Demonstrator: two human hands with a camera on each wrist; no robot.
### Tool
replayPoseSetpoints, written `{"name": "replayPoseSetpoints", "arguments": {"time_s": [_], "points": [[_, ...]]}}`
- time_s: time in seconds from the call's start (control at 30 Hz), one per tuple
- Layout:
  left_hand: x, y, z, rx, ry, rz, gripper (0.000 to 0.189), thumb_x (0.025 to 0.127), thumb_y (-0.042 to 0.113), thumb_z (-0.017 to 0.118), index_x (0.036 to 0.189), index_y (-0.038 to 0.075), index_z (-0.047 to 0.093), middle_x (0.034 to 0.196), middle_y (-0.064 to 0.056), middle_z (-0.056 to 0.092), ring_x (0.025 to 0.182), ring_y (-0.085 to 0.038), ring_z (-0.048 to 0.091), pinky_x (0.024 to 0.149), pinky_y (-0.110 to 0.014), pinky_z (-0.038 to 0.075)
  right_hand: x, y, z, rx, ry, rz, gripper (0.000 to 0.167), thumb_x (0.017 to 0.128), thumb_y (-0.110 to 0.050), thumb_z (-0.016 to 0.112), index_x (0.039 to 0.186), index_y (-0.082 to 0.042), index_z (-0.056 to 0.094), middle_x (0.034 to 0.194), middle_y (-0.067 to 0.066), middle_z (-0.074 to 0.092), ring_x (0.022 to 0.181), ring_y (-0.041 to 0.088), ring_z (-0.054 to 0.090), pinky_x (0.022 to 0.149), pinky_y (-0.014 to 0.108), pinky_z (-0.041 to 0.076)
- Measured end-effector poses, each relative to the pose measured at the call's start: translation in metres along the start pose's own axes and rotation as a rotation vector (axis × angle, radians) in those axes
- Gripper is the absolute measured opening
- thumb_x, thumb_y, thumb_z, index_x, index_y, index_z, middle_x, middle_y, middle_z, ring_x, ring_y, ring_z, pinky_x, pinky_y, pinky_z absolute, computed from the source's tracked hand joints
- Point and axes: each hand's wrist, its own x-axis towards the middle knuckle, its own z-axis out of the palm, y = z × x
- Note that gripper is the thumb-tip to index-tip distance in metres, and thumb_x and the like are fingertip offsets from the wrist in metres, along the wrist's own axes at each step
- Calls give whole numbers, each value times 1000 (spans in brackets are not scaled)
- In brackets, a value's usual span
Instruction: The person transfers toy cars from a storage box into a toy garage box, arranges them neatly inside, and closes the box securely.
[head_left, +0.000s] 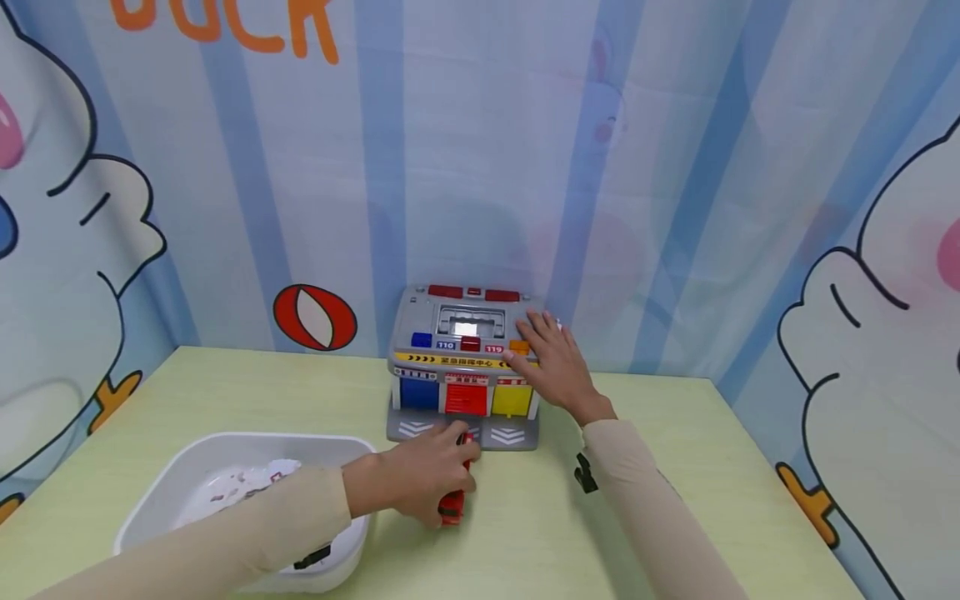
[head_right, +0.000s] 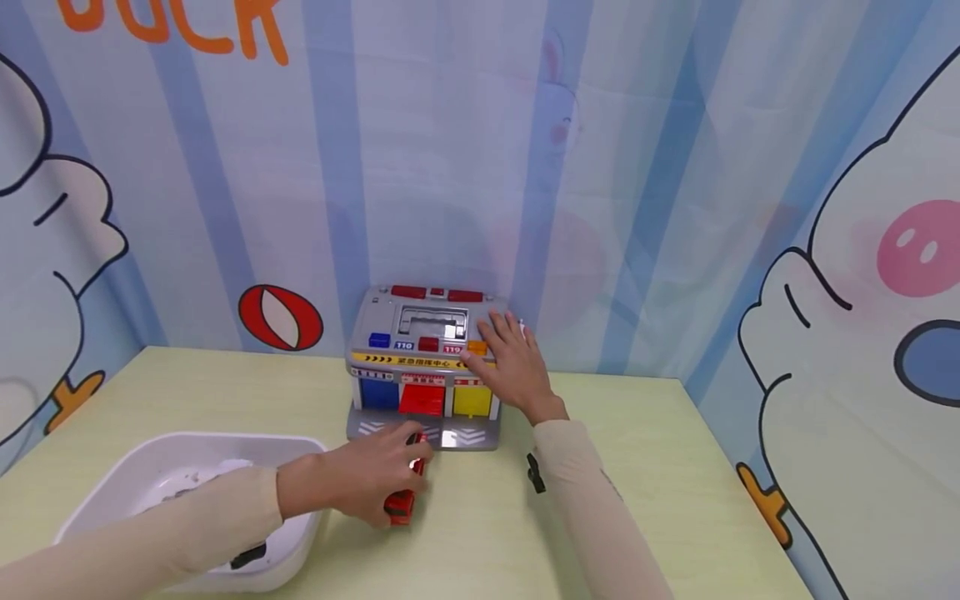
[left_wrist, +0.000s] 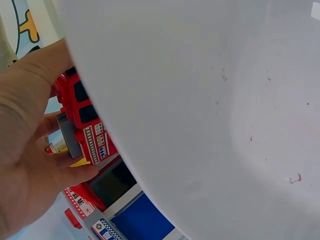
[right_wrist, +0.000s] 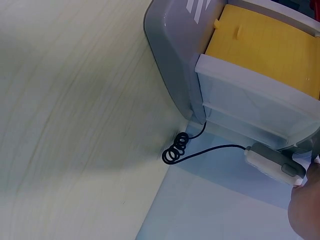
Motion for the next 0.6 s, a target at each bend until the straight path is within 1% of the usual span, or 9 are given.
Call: {"name": "replayPoseSetpoints", "arguments": {"time_s": [0.17,0.27,0.4,0.6], "points": [[5,-1,1,9,2,-20,41,76,41,84,115,34,74,133,1,58,124,-22,43,105,-44,48,0,-1,1,-1,1,-1,71,98,-57,46,155,-15,37,167,8,23,157,33,12,126,56,9],[8,-3,1,-16,-11,-33,42,76,41,85,117,34,73,136,1,57,127,-22,42,102,-43,51,0,-2,2,4,0,-2,72,98,-57,47,155,-15,37,167,8,24,157,33,11,126,57,8],[10,-6,3,-42,-24,-43,43,77,40,85,117,33,74,139,0,56,130,-23,42,99,-39,54,-1,-3,1,9,-1,-11,72,98,-57,47,155,-15,37,167,8,23,157,33,11,126,57,8],[13,-10,5,-66,-20,-48,44,77,40,85,118,31,73,139,0,56,130,-22,43,97,-36,55,-1,-2,0,13,3,-15,70,99,-56,47,156,-15,36,167,7,22,157,32,11,126,56,7]]}}
